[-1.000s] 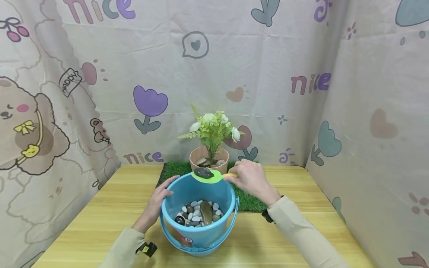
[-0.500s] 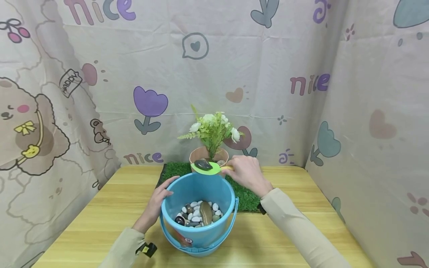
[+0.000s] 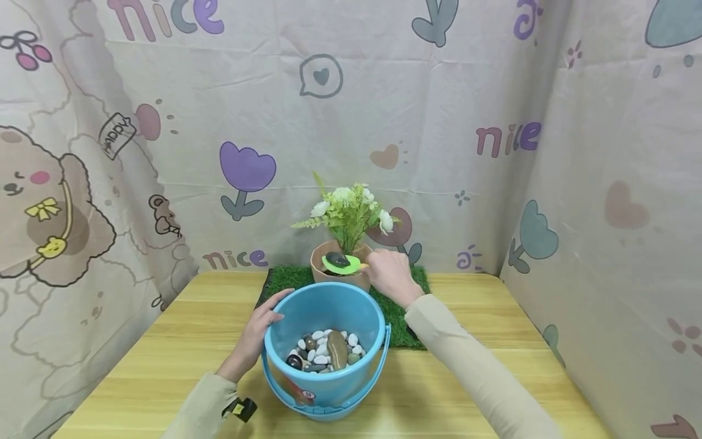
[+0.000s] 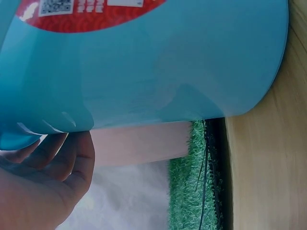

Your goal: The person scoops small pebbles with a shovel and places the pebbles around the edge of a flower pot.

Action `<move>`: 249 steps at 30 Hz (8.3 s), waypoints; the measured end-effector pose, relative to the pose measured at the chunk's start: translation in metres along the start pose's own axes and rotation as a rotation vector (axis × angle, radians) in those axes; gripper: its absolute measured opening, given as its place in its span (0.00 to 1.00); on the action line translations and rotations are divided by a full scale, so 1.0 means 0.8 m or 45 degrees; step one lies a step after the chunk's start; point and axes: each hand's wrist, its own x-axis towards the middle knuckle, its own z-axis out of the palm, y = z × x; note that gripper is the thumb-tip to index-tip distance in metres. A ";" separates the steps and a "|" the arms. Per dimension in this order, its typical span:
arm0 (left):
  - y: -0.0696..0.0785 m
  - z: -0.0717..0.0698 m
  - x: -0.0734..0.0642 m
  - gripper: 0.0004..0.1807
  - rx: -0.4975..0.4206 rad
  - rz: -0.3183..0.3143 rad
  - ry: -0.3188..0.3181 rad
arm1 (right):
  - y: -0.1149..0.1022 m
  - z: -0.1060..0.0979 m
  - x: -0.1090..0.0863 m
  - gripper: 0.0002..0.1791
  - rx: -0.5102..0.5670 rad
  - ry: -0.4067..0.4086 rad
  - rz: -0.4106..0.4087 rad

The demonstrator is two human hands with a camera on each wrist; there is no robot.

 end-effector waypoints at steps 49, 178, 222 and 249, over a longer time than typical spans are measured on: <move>-0.004 0.000 0.001 0.29 -0.001 0.007 -0.009 | -0.002 0.018 -0.006 0.09 0.049 0.061 -0.109; -0.005 0.001 0.001 0.28 0.009 0.017 0.013 | -0.062 -0.032 -0.105 0.15 -0.303 0.038 -0.386; -0.004 0.002 0.001 0.30 0.003 -0.006 0.012 | -0.064 -0.033 -0.106 0.33 -0.275 0.062 -0.479; -0.003 0.000 -0.001 0.29 -0.002 -0.007 -0.006 | -0.025 -0.009 -0.092 0.09 -0.022 0.182 -0.582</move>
